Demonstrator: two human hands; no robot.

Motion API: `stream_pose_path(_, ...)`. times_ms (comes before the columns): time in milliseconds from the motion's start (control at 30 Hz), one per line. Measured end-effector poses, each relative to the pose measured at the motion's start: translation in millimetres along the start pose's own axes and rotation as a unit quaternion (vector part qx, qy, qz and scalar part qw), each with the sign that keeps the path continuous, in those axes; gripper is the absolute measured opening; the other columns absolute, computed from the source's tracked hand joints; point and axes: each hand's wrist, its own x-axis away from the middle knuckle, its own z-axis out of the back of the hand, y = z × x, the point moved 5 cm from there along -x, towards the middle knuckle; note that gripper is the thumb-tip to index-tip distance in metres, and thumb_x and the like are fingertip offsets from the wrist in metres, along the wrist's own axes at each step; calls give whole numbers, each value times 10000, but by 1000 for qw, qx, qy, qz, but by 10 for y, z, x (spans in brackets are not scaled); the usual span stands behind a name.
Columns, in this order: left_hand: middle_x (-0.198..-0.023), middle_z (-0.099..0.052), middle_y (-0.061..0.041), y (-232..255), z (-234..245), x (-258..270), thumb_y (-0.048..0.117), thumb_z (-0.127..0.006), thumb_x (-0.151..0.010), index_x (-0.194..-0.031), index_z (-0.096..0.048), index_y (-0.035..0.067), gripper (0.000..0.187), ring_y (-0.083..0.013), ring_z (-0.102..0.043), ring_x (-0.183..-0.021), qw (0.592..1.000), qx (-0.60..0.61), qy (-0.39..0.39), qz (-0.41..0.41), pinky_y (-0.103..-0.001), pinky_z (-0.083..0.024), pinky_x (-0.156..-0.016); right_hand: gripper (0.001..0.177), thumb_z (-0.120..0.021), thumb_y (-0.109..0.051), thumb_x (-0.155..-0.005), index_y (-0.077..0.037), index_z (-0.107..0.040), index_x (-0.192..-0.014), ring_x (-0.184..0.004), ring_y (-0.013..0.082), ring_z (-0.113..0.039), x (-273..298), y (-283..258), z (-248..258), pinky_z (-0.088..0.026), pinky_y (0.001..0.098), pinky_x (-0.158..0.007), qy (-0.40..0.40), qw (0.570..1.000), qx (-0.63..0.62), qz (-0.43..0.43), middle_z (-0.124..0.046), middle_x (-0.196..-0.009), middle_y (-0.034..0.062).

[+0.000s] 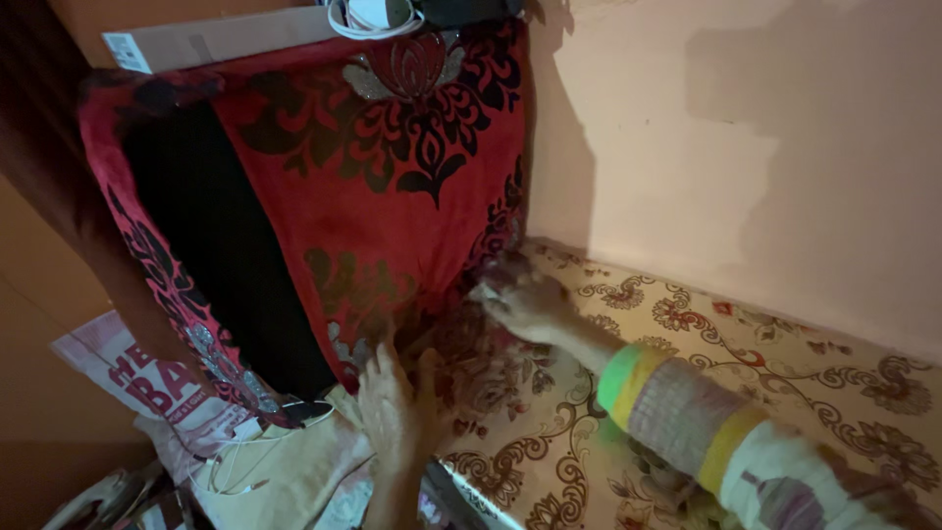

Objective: The person wipes a patterned shelf surface and a white plastic board with a cloth. They move aside small colorful paper pieces and a small white card to reach the shelf, then wipe the board on both sides before placing it back.

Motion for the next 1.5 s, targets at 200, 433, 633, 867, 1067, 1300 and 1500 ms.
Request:
stream_pose_path(200,-1189,-643,-275,-68,-34,25,288,-650,-938,-1410,-516,10,564,-460,-589,-1082,998,33,41,-15,-537,-460,-921,515,-382,-383,-1076,-23,-525,-1414,-1439,385,-321,15,-553,-228,-235,543,-1236,-83,996,16,21,-319,-1585,237)
stream_pose_path(433,-1290,-607,-267,-196,-83,107,171,-523,-1001,-1449,-483,-1,482,-443,-550,-1144,993,72,96,-18,-521,-425,-987,594,-501,-250,-954,-81,-383,-1511,-1519,400,-146,263,-845,-238,-186,643,-1190,-113,992,-48,25,-182,-1643,179)
stream_pose_path(633,-1383,-577,-252,-270,-79,97,205,-487,-1045,-1418,-511,0,426,-419,-536,-1218,982,157,108,4,-494,-397,-1037,603,-573,-293,-945,-59,-428,-1481,-1429,414,-289,400,-1269,-355,-295,568,-1156,-53,981,-131,132,-337,-1542,195)
stream_pose_path(867,-1353,-588,-151,-595,47,190,305,-490,-1053,-1354,-584,-13,448,-273,-539,-1240,898,414,112,99,-370,-395,-1073,598,-643,-212,-822,-11,-555,-1378,-1340,446,-445,506,-1585,-532,-402,507,-1124,63,951,-52,299,-486,-1459,247)
stream_pose_path(1067,-1256,-653,-139,-745,253,296,293,-528,-1067,-1261,-647,-30,395,-238,-591,-1142,875,455,108,127,-346,-455,-1016,243,-709,-45,-723,-9,-742,-962,-1313,405,-518,919,-1647,-605,-474,462,-1065,-14,953,-46,298,-545,-1405,254)
stream_pose_path(1300,-1185,-716,-120,-442,344,368,318,-489,-1073,-1211,-684,-25,418,-214,-644,-1112,883,459,33,87,-338,-475,-1008,470,-697,-40,-797,-174,-738,-1246,-984,280,-652,1166,-755,73,-541,467,-878,-76,914,-376,133,-700,-1329,87)
stream_pose_path(1500,-1213,-717,-136,-96,307,440,347,-466,-1067,-1230,-684,-21,458,-243,-658,-1137,890,452,-23,49,-356,-478,-1020,631,-639,-169,-929,-264,-458,-1526,-1123,403,-674,1375,216,288,-599,502,-991,26,956,-285,-67,-601,-1472,104)
